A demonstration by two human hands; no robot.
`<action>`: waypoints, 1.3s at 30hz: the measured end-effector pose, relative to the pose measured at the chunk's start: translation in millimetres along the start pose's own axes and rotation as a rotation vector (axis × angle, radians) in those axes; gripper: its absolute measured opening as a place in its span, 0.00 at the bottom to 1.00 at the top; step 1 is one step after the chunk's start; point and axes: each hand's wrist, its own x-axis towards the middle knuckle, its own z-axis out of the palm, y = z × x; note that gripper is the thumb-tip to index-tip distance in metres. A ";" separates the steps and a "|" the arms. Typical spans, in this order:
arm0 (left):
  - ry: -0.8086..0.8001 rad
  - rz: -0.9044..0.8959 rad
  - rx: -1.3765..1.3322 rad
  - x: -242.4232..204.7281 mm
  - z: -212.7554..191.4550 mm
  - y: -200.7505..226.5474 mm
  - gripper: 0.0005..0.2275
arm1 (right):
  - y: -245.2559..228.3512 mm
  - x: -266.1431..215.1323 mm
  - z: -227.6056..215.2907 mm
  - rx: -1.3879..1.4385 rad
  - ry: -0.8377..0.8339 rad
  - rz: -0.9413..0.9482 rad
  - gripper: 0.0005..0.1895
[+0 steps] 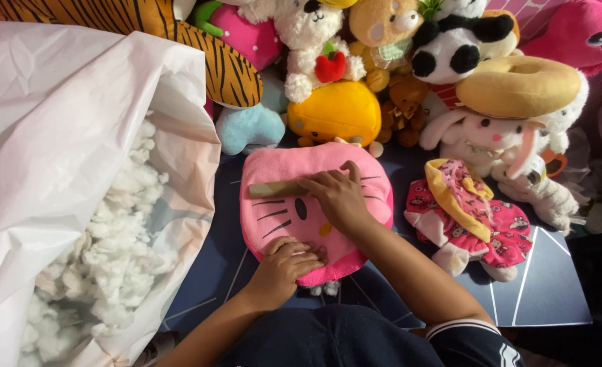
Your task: Stuffing a pink Hello Kitty plush toy with white fiberfill using hands and a wooden stick for packing.
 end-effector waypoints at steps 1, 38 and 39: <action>0.002 -0.001 0.002 -0.4 -0.2 -0.3 0.26 | -0.8 5.6 1.0 0.001 0.001 -0.003 0.16; 0.055 -0.035 -0.039 2.0 1.6 1.4 0.17 | -53.9 -65.3 -67.2 0.006 0.202 0.137 0.17; 0.067 -0.025 -0.011 4.9 0.9 2.9 0.15 | -51.8 -77.2 -51.0 0.050 0.182 0.153 0.16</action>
